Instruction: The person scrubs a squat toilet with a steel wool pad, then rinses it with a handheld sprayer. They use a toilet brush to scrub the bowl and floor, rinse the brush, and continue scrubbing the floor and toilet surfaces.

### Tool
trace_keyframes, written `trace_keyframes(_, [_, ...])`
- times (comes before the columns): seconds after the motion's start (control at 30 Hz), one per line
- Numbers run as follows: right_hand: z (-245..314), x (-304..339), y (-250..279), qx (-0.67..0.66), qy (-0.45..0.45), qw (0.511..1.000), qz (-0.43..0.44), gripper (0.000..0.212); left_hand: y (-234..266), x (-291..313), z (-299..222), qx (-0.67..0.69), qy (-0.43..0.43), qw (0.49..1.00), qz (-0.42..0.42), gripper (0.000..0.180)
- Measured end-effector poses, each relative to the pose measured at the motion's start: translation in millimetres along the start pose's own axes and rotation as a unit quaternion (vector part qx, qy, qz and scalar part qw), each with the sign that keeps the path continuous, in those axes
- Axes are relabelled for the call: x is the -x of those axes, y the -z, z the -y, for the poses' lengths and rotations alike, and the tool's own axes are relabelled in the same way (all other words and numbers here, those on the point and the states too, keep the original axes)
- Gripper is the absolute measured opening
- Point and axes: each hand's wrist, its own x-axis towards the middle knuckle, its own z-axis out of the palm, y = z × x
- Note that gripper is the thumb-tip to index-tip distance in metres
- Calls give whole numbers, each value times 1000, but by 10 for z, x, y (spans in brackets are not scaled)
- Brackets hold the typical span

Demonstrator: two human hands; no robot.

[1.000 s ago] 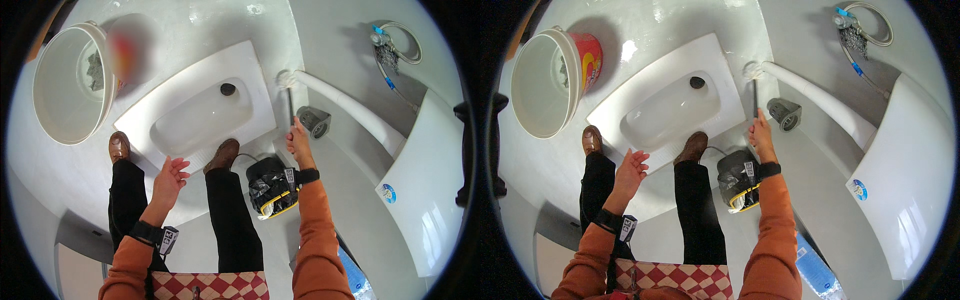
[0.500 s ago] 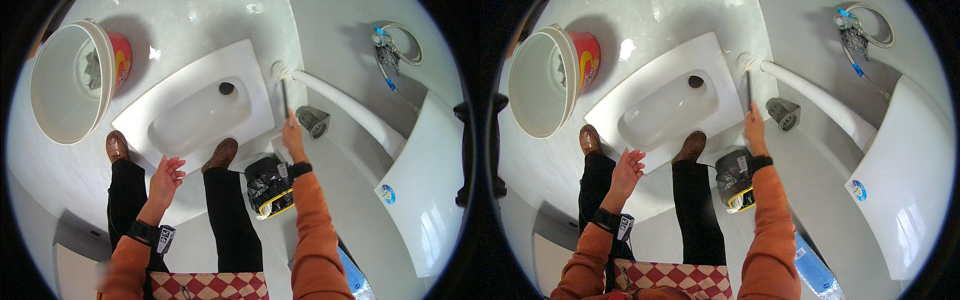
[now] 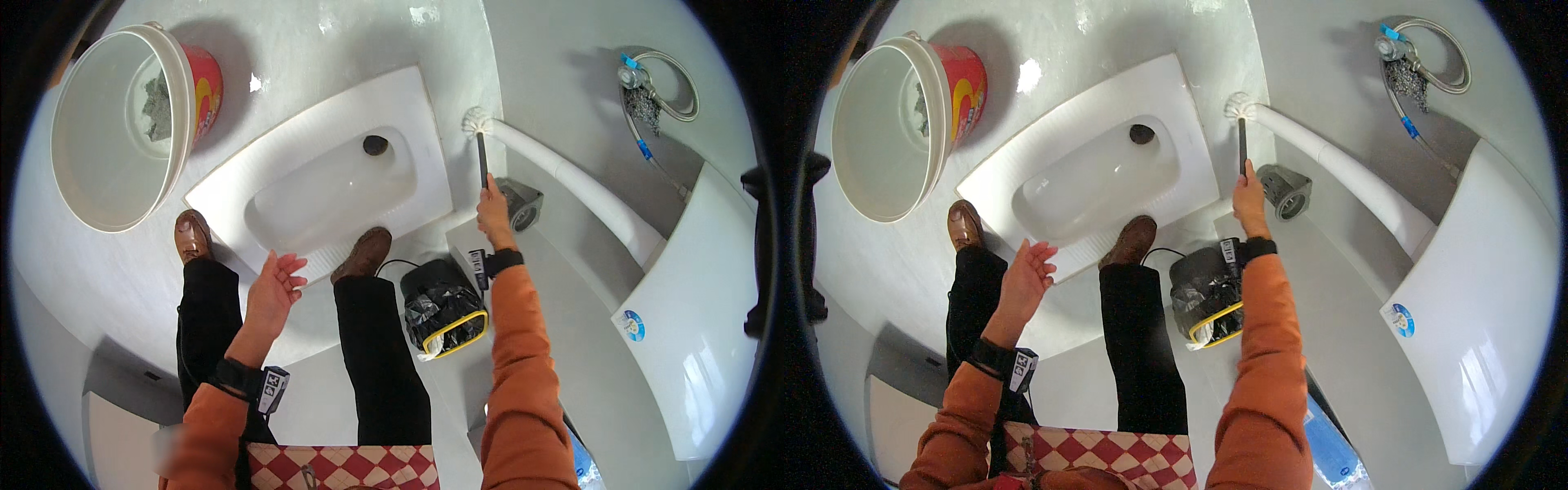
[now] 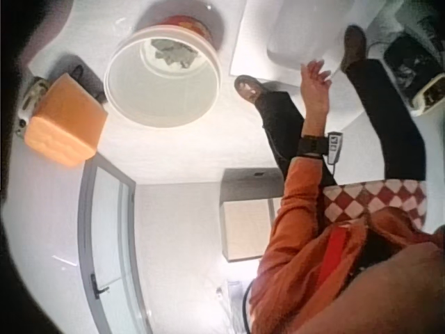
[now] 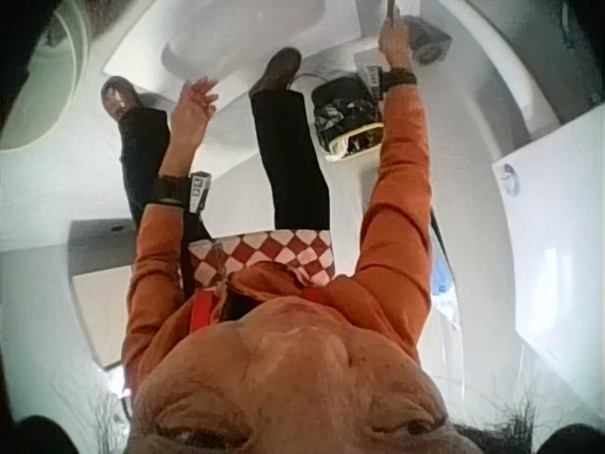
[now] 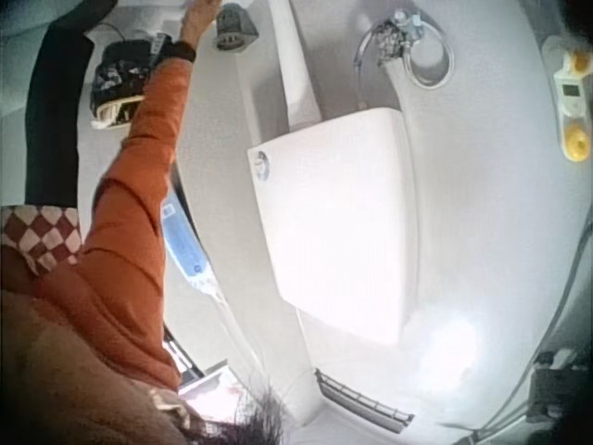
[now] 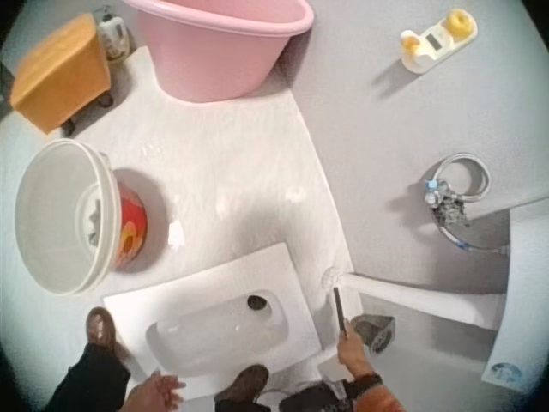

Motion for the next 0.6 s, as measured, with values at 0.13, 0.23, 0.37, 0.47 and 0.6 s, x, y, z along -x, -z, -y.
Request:
trace_keyframes(0.13, [395, -173, 318, -177, -33, 983, -21, 42, -5, 10, -34, -12, -7, 1000, 2, 38])
trace_keyframes(0.23, [677, -216, -102, -212, -40, 976, -22, 44, 12, 0, -24, -18, -13, 1000, -7, 38])
trace_keyframes(0.37, [449, 284, -557, -242, -45, 969, 3, 45, 0, -20, -15, -14, 8, 1000, -12, 37])
trace_keyframes(0.47, [31, 625, -170, -297, -100, 935, 165, 45, -13, -22, -18, -16, 3, 1000, -4, 37])
trace_keyframes(0.6, [-413, 700, 182, -209, -119, 970, 33, 41, -21, 0, -19, -19, -9, 1000, 9, 38])
